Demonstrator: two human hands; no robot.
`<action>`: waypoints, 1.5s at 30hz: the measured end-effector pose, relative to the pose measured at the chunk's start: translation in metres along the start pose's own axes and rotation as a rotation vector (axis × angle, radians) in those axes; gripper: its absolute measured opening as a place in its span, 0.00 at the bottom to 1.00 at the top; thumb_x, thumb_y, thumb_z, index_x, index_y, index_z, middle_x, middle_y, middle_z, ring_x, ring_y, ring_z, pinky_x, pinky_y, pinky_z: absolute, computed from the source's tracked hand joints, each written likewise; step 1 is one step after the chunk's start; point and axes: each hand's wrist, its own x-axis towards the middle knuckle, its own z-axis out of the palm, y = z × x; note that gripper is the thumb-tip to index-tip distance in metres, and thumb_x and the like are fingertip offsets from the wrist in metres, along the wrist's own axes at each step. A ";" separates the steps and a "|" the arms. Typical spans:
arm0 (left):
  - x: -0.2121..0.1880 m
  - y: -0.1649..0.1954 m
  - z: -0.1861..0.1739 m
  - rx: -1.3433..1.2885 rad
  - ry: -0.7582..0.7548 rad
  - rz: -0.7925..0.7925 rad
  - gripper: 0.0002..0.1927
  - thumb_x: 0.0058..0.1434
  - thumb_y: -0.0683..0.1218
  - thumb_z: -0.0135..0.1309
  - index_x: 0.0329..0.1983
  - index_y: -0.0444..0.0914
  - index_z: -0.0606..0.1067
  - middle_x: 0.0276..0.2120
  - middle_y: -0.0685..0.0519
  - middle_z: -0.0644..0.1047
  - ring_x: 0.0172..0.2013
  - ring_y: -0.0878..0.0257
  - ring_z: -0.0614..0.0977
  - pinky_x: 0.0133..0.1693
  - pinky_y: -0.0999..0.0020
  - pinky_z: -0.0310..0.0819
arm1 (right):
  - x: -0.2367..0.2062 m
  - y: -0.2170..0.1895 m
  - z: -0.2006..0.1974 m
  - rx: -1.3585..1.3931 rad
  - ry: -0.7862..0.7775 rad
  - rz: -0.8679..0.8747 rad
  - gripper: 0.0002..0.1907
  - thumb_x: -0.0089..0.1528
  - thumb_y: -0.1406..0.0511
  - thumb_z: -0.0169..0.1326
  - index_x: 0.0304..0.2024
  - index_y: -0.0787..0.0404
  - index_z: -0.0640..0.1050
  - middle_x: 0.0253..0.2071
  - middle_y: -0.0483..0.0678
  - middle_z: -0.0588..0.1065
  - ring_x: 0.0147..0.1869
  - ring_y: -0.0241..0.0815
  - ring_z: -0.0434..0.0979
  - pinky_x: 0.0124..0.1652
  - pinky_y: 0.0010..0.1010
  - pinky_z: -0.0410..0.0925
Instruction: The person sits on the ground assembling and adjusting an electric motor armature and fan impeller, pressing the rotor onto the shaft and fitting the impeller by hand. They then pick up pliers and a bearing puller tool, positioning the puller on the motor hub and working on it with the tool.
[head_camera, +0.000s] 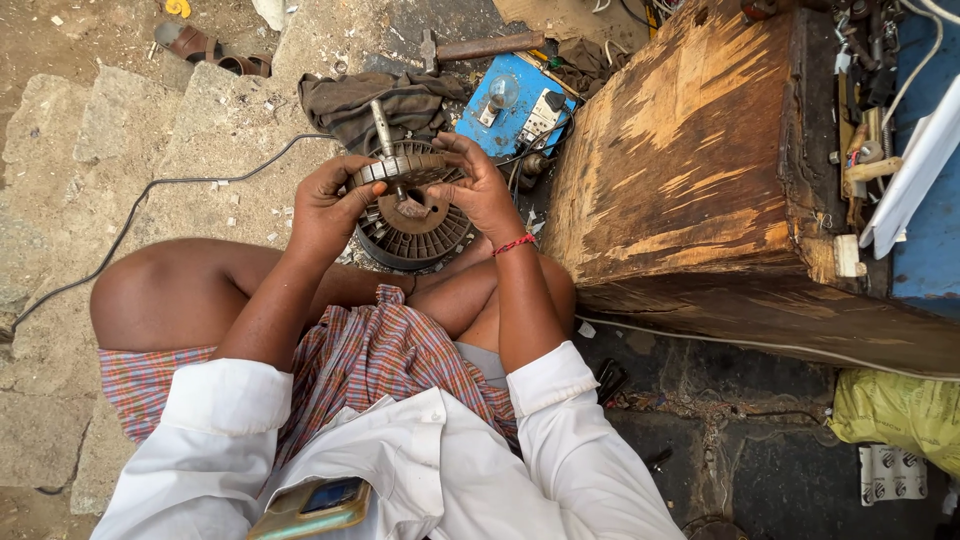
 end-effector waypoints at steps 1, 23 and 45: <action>-0.001 0.001 -0.001 -0.006 0.005 -0.003 0.10 0.66 0.38 0.61 0.50 0.36 0.78 0.41 0.56 0.80 0.40 0.71 0.80 0.42 0.75 0.78 | -0.001 0.003 -0.002 0.047 0.007 0.072 0.35 0.56 0.66 0.68 0.65 0.55 0.70 0.62 0.45 0.72 0.64 0.39 0.74 0.57 0.36 0.75; 0.005 0.022 -0.001 0.023 -0.096 -0.140 0.26 0.60 0.39 0.61 0.61 0.39 0.69 0.57 0.50 0.76 0.57 0.65 0.78 0.57 0.68 0.77 | -0.015 0.022 0.001 0.185 0.016 0.072 0.15 0.62 0.68 0.67 0.51 0.61 0.82 0.43 0.41 0.80 0.48 0.32 0.78 0.50 0.27 0.73; -0.012 -0.007 -0.004 -0.331 0.031 -0.216 0.14 0.64 0.37 0.62 0.53 0.35 0.78 0.43 0.53 0.81 0.44 0.66 0.81 0.50 0.70 0.79 | -0.013 0.002 0.002 0.168 -0.119 0.126 0.28 0.59 0.68 0.67 0.61 0.62 0.75 0.54 0.45 0.78 0.57 0.33 0.78 0.57 0.29 0.73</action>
